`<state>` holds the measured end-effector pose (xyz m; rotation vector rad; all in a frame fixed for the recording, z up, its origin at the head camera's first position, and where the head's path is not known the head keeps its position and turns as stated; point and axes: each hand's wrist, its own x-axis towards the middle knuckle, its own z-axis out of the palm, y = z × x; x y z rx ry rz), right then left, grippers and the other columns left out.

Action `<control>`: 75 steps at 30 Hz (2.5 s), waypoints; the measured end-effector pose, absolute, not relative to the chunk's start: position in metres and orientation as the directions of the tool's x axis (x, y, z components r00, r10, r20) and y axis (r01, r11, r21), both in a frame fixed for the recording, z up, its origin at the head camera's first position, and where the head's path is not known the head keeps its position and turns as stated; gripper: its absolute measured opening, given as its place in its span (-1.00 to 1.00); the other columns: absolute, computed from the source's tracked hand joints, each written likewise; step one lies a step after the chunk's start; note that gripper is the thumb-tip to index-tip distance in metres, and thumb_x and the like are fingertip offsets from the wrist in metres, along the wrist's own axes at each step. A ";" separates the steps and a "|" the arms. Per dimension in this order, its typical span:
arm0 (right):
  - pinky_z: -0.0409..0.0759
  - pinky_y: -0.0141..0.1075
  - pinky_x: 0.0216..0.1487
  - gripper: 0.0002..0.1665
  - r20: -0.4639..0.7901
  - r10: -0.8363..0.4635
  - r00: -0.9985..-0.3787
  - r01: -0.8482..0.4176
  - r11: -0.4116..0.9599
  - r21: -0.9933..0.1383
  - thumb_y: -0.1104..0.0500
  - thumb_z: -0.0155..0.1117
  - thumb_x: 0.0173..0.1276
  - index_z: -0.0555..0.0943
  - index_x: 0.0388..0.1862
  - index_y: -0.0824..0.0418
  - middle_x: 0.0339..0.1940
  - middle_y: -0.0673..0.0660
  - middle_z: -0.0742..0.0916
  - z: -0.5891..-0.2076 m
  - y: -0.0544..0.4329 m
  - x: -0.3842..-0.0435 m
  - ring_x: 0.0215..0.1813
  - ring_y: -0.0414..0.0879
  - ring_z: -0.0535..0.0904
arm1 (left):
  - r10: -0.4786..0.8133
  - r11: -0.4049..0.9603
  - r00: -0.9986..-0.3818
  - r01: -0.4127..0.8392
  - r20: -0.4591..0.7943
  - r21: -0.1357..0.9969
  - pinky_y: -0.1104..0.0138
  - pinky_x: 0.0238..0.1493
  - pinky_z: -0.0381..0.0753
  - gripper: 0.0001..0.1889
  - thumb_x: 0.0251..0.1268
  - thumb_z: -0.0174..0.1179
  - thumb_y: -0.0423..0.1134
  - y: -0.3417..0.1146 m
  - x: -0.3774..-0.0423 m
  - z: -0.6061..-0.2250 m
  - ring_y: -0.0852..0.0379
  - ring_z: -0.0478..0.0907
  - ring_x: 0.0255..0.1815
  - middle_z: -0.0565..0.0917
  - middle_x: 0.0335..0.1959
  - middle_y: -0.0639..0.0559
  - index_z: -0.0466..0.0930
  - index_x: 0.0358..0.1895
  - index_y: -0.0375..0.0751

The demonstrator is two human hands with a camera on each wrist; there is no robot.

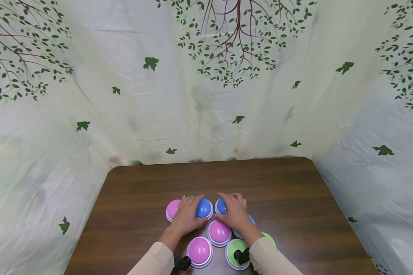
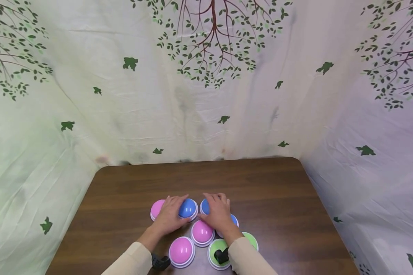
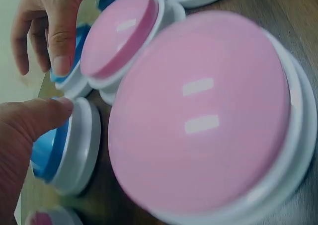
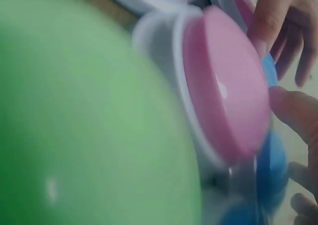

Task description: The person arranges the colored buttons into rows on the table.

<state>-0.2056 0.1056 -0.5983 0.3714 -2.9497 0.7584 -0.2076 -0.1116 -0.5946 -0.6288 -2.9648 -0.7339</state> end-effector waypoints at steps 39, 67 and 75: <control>0.35 0.23 0.29 0.08 0.051 -0.131 -0.990 -0.136 0.812 -0.568 -0.22 0.64 0.01 0.43 0.48 0.10 0.25 0.13 0.72 -0.604 0.180 -0.188 0.24 0.21 0.47 | 0.481 0.807 -0.825 0.549 0.296 0.218 -0.10 0.48 0.34 -0.14 -0.01 0.53 0.14 -0.018 -0.210 -0.600 -0.22 0.48 0.33 0.66 0.20 -0.06 0.46 0.40 -0.08; 0.56 0.11 0.14 0.11 0.118 -0.113 -0.987 -0.160 0.823 -0.545 0.00 0.77 -0.14 0.47 0.43 0.18 0.16 0.12 0.75 -0.603 0.230 -0.159 0.13 0.14 0.58 | 0.709 0.693 -0.678 0.720 0.194 -0.017 -0.06 0.58 0.19 -0.10 0.09 0.46 0.23 0.029 -0.204 -0.597 -0.07 0.52 0.33 0.76 0.09 0.09 0.35 0.49 -0.01; 0.61 0.12 0.21 0.06 0.091 -0.103 -0.991 -0.137 0.811 -0.569 0.05 0.73 -0.01 0.41 0.46 0.20 0.26 0.20 0.68 -0.614 0.252 -0.191 0.15 0.13 0.56 | 0.631 0.766 -0.742 0.642 0.224 -0.031 -0.02 0.57 0.19 -0.11 0.05 0.51 0.11 0.056 -0.224 -0.595 -0.05 0.56 0.24 0.81 -0.06 0.07 0.35 0.48 -0.02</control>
